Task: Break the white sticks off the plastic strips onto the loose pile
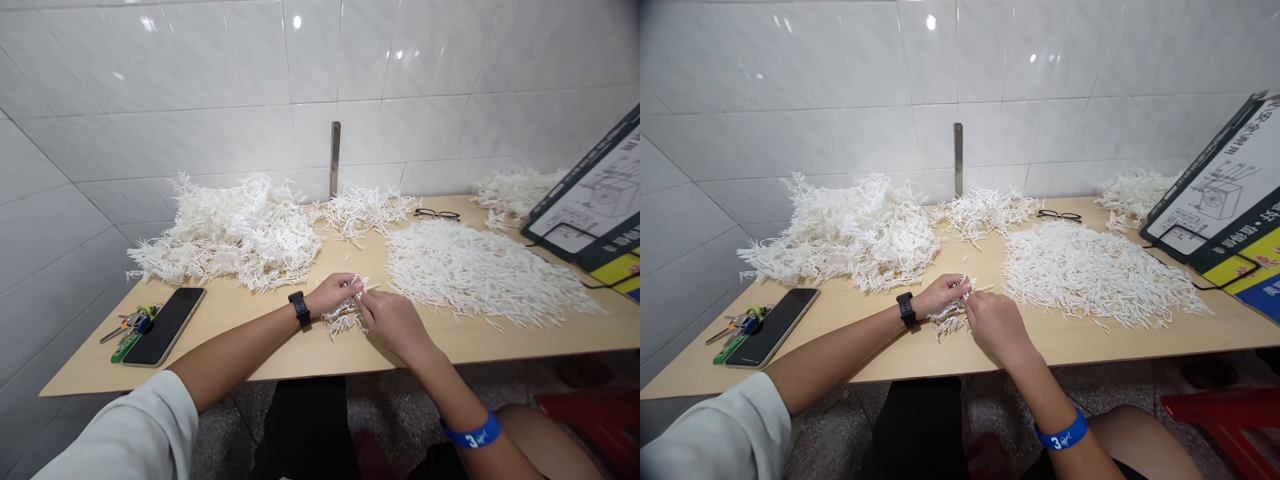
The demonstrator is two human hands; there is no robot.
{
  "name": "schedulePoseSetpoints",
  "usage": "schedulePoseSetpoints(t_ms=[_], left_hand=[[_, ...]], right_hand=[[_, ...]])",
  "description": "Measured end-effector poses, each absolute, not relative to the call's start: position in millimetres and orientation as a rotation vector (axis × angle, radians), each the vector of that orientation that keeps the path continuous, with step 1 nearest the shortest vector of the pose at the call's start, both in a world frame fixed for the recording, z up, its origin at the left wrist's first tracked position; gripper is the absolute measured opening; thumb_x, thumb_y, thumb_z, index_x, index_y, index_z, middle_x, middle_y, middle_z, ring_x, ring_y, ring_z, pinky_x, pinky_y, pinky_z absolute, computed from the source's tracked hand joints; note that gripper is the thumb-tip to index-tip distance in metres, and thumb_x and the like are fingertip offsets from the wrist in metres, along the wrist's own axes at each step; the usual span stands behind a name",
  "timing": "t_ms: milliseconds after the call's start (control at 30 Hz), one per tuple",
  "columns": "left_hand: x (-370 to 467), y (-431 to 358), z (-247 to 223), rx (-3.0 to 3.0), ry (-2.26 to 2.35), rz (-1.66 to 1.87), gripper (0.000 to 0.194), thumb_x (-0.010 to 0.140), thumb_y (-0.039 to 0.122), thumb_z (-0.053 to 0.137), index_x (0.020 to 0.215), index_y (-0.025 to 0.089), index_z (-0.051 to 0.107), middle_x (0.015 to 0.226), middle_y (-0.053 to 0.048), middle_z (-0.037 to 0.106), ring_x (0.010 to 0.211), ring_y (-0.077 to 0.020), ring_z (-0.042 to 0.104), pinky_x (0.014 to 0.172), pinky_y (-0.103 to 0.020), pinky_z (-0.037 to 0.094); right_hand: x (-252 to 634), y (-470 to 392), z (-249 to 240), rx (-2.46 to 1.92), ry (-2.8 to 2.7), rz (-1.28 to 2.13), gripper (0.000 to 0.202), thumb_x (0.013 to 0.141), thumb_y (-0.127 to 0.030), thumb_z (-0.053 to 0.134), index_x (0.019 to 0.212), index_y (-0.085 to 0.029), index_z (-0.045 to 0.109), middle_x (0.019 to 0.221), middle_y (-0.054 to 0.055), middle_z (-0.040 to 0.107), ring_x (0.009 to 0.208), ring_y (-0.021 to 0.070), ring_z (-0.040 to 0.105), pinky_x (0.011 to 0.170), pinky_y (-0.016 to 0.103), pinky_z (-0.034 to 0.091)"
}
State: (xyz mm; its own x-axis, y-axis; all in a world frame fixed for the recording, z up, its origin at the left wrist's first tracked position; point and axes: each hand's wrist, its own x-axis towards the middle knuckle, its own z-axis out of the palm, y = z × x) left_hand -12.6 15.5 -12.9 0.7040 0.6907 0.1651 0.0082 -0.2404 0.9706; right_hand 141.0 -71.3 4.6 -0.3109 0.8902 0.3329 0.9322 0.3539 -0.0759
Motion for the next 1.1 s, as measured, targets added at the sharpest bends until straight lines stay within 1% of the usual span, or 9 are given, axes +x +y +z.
schedulePoseSetpoints(t_ms=[133,267,433,600,700,800,867,967,1100], left_hand=[[-11.3,12.6,-11.7,1.734,0.596,0.696,0.055,0.08,0.067,0.056,0.068,0.014,0.051,0.065,0.002,0.049,0.064,-0.0108,0.046,0.065,-0.025,0.037],[-10.1,10.3,-13.2,1.771,0.629,0.716,0.056,0.081,0.068,0.053,0.068,0.013,0.051,0.066,0.001,0.049,0.065,-0.0107,0.044,0.064,-0.025,0.036],[-7.8,7.7,-16.6,1.807,0.674,0.742,0.055,0.083,0.066,0.05,0.067,0.014,0.05,0.065,0.002,0.046,0.065,-0.0107,0.041,0.065,-0.025,0.036],[-7.4,6.4,-16.6,1.783,0.695,0.767,0.054,0.083,0.065,0.05,0.066,0.015,0.048,0.064,0.003,0.043,0.064,-0.0106,0.04,0.063,-0.025,0.034],[-8.2,7.4,-14.7,1.775,0.644,0.757,0.054,0.084,0.066,0.05,0.066,0.015,0.048,0.065,0.003,0.043,0.064,-0.0106,0.039,0.064,-0.025,0.034],[-8.7,8.0,-12.9,1.792,0.612,0.739,0.054,0.084,0.066,0.049,0.067,0.015,0.048,0.065,0.003,0.043,0.065,-0.0106,0.039,0.065,-0.025,0.034],[-8.5,7.7,-12.6,1.798,0.601,0.729,0.052,0.085,0.064,0.049,0.069,0.015,0.049,0.066,0.003,0.044,0.065,-0.0106,0.04,0.065,-0.025,0.035],[-7.7,6.8,-13.1,1.809,0.598,0.732,0.051,0.086,0.063,0.05,0.071,0.014,0.051,0.067,0.002,0.047,0.065,-0.0108,0.042,0.065,-0.025,0.035],[-7.0,6.0,-13.7,1.826,0.635,0.771,0.052,0.086,0.062,0.05,0.069,0.014,0.05,0.066,0.003,0.046,0.064,-0.0103,0.041,0.063,-0.024,0.034]], right_hand=[[138.8,-76.1,1.7,-1.587,-2.291,-0.237,0.033,0.098,-0.021,0.042,0.075,-0.017,0.065,0.071,0.005,0.067,0.06,0.0158,0.057,0.058,0.031,0.025],[138.6,-79.5,-6.0,-1.544,-2.236,-0.244,0.032,0.097,-0.02,0.043,0.073,-0.017,0.065,0.068,0.005,0.065,0.058,0.0152,0.055,0.057,0.03,0.026],[140.5,-80.6,-13.2,-1.464,-2.182,-0.279,0.035,0.096,-0.02,0.043,0.068,-0.017,0.063,0.064,0.004,0.061,0.057,0.0148,0.053,0.058,0.029,0.028],[140.5,-80.6,-14.7,-1.451,-2.163,-0.25,0.035,0.097,-0.021,0.041,0.067,-0.018,0.06,0.065,0.004,0.061,0.058,0.0149,0.052,0.059,0.028,0.029],[141.2,-80.6,-13.3,-1.502,-2.092,-0.163,0.036,0.097,-0.025,0.041,0.066,-0.019,0.058,0.066,0.003,0.061,0.059,0.0149,0.053,0.058,0.028,0.029],[143.9,-80.3,-10.8,-1.62,-1.983,-0.083,0.033,0.097,-0.035,0.046,0.069,-0.02,0.058,0.066,0.001,0.06,0.058,0.0148,0.052,0.056,0.028,0.028],[145.8,-79.8,-9.5,-1.655,-1.933,-0.043,0.029,0.095,-0.042,0.05,0.08,-0.019,0.06,0.073,0.002,0.062,0.062,0.0158,0.054,0.057,0.027,0.031],[145.9,-78.8,-9.8,-1.597,-1.904,0.013,0.024,0.094,-0.039,0.051,0.095,-0.018,0.062,0.086,0.005,0.064,0.075,0.0188,0.059,0.064,0.028,0.038],[141.4,-76.7,-13.1,-1.488,-1.848,0.086,0.019,0.094,-0.03,0.05,0.089,-0.018,0.063,0.088,0.007,0.063,0.084,0.021,0.058,0.075,0.031,0.041]])
